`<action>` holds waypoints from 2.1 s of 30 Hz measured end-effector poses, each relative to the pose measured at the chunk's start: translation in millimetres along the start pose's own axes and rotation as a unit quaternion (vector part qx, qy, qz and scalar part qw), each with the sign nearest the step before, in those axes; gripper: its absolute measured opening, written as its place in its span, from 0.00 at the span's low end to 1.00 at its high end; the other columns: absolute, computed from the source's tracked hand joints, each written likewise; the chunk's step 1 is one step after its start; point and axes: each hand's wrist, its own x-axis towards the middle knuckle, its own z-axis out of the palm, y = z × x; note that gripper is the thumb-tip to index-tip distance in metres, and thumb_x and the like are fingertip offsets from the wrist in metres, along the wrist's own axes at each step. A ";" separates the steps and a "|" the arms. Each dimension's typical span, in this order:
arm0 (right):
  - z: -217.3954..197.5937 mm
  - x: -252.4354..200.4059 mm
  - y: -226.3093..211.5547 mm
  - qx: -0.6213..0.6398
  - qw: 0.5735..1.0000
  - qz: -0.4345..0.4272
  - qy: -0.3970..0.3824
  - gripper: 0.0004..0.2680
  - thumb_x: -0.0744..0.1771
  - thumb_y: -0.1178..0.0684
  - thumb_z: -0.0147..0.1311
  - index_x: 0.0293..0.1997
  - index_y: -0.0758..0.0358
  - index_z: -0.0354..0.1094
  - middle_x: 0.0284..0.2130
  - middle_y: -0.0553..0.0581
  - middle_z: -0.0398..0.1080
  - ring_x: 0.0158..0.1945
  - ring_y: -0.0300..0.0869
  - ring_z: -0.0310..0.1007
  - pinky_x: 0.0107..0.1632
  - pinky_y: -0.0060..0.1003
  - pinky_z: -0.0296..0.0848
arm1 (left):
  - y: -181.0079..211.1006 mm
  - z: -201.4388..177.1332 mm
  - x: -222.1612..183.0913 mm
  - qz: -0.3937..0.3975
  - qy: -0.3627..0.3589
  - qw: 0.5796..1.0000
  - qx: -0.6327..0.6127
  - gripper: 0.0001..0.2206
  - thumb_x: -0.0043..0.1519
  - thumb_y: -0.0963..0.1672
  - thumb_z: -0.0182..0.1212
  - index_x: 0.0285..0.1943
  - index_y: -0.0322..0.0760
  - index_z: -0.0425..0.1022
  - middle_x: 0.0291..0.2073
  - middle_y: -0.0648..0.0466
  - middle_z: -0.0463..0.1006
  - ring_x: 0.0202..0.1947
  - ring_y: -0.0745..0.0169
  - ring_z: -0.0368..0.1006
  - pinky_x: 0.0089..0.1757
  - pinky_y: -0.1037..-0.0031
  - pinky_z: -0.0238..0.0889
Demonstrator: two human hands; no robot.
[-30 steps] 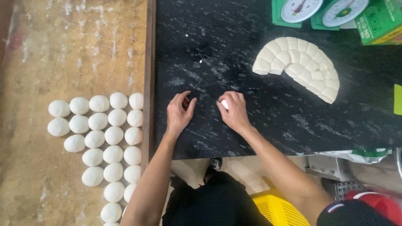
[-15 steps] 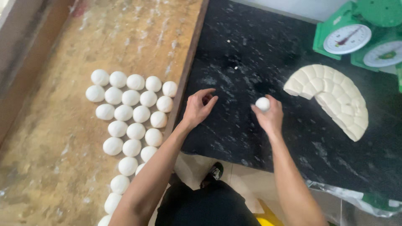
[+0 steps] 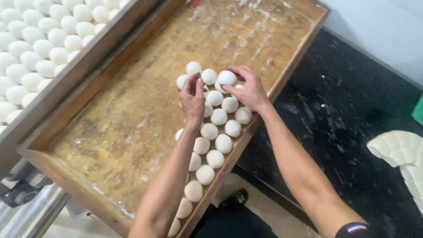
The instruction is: The person picks up dough balls from a black countertop and places them into a wooden tray, arranging them in a triangular grid pattern.
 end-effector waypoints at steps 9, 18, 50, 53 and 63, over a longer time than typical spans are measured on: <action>143.4 130.9 21.0 -0.117 0.990 -0.031 -0.066 0.27 0.61 0.52 0.64 0.68 0.62 0.65 0.51 0.62 0.74 0.56 0.52 0.75 0.61 0.42 0.73 | -17.4 -65.6 18.6 -0.048 0.047 0.998 -0.019 0.19 0.68 0.43 0.58 0.67 0.30 0.68 0.33 0.53 0.78 0.33 0.72 0.74 0.39 0.78 0.70; 65.4 57.9 47.9 0.114 0.987 0.083 0.080 0.17 0.70 0.56 0.54 0.67 0.66 0.62 0.52 0.59 0.77 0.54 0.40 0.78 0.57 0.34 0.75 | 14.3 -4.1 -17.9 -0.032 -0.023 0.999 0.037 0.14 0.68 0.44 0.57 0.61 0.33 0.76 0.31 0.57 0.77 0.30 0.73 0.71 0.34 0.79 0.67; -267.2 -284.1 201.5 0.194 0.564 0.340 0.727 0.15 0.59 0.59 0.64 0.47 0.69 0.69 0.40 0.60 0.74 0.39 0.44 0.78 0.37 0.38 0.77 | -52.9 201.9 -205.9 0.135 -0.437 0.862 0.218 0.16 0.58 0.44 0.70 0.53 0.30 0.78 0.33 0.49 0.80 0.29 0.61 0.76 0.35 0.72 0.71; -225.6 -313.6 163.7 0.203 0.652 0.287 0.671 0.14 0.60 0.60 0.66 0.48 0.69 0.68 0.40 0.59 0.75 0.38 0.40 0.77 0.37 0.35 0.75 | -48.8 201.2 -205.4 0.137 -0.445 0.860 0.208 0.16 0.59 0.44 0.69 0.53 0.30 0.78 0.33 0.49 0.80 0.30 0.61 0.77 0.36 0.72 0.71; -164.6 -331.7 66.2 -0.355 0.891 0.223 0.175 0.07 0.67 0.50 0.62 0.46 0.55 0.72 0.44 0.60 0.66 0.48 0.56 0.68 0.50 0.50 0.66 | -52.5 178.0 -161.8 0.130 -0.422 0.868 0.228 0.15 0.61 0.44 0.67 0.55 0.30 0.78 0.33 0.49 0.80 0.31 0.60 0.78 0.36 0.70 0.71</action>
